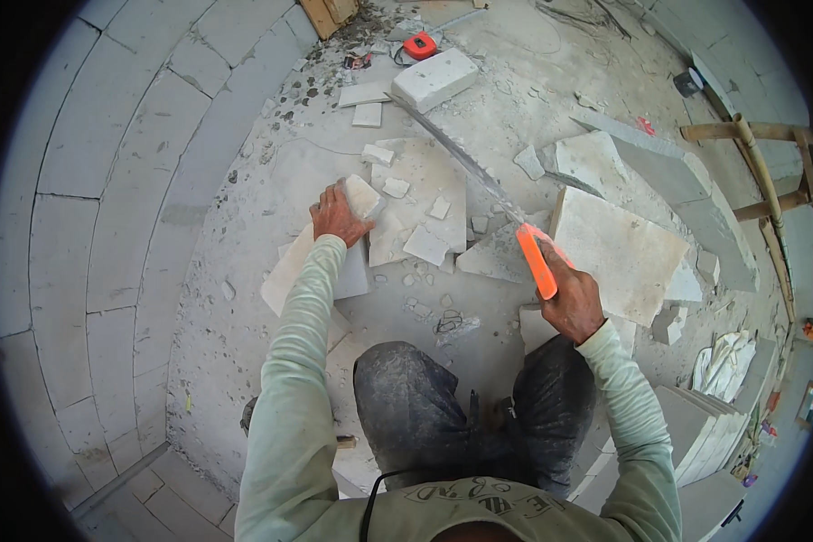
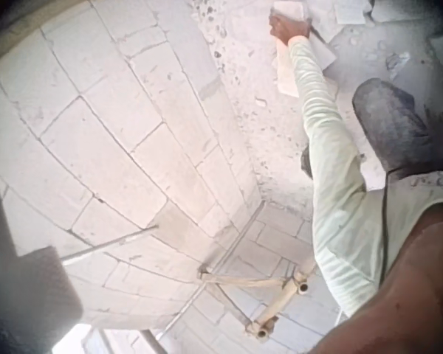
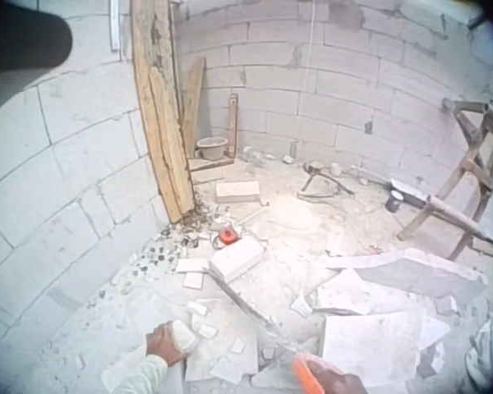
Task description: The person fits a white stone block into a gap in a partially constructed wall, then sits on the ground and uses a hand saw to cut a line into another stone block.
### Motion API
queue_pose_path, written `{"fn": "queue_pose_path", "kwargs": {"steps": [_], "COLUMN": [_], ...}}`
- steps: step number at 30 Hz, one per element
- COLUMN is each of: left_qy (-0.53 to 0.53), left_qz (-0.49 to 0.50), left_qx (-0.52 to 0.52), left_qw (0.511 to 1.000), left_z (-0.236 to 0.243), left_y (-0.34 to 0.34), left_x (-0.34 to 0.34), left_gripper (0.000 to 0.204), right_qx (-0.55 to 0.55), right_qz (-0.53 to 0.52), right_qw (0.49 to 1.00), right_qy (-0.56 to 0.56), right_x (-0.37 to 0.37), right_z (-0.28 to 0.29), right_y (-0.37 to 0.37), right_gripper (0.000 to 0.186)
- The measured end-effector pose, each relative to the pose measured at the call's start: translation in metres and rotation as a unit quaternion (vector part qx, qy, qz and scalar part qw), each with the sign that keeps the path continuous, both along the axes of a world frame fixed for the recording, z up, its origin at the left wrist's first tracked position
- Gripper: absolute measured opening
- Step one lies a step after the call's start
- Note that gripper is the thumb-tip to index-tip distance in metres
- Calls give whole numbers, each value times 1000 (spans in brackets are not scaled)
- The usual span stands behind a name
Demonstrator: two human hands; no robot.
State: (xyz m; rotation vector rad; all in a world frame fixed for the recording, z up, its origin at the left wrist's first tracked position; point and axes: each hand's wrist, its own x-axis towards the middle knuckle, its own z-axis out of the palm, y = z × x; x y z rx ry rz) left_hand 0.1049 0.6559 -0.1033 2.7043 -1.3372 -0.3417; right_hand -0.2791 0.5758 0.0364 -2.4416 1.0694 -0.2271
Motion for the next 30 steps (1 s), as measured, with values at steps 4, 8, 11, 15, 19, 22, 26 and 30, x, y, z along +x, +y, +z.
{"fn": "queue_pose_path", "kwargs": {"steps": [4,8,11,15,19,22,26,30], "left_qy": [21,48,10,68,98,148,260,364], "left_qz": [12,36,33,117,280,359,366,367], "left_qx": [46,63,-52,-245,-453,-561,-643,-651], "left_qw": [999,996,998,960,841,731,621,556], "left_z": [13,38,72,148,217,304,409,475], "left_y": [-4,17,52,115,160,175,205,212], "left_x": [-1,5,-10,-17,-20,-26,-43,-74], "left_gripper": [103,104,106,108,101,96,86,97], "right_qx": [-10,-33,-17,35,126,300,553,634], "right_qz": [95,123,97,22,-5,-98,-291,-339], "right_qw": [989,985,992,998,990,949,777,691], "right_qy": [117,119,80,48,60,-12,-80,-71], "right_x": [22,22,-7,-59,-84,-77,-2,22], "right_z": [-48,-48,-15,34,92,116,207,234], "right_y": [11,32,44,65,92,97,87,85], "right_gripper": [70,69,65,60,53,49,70,72]}}
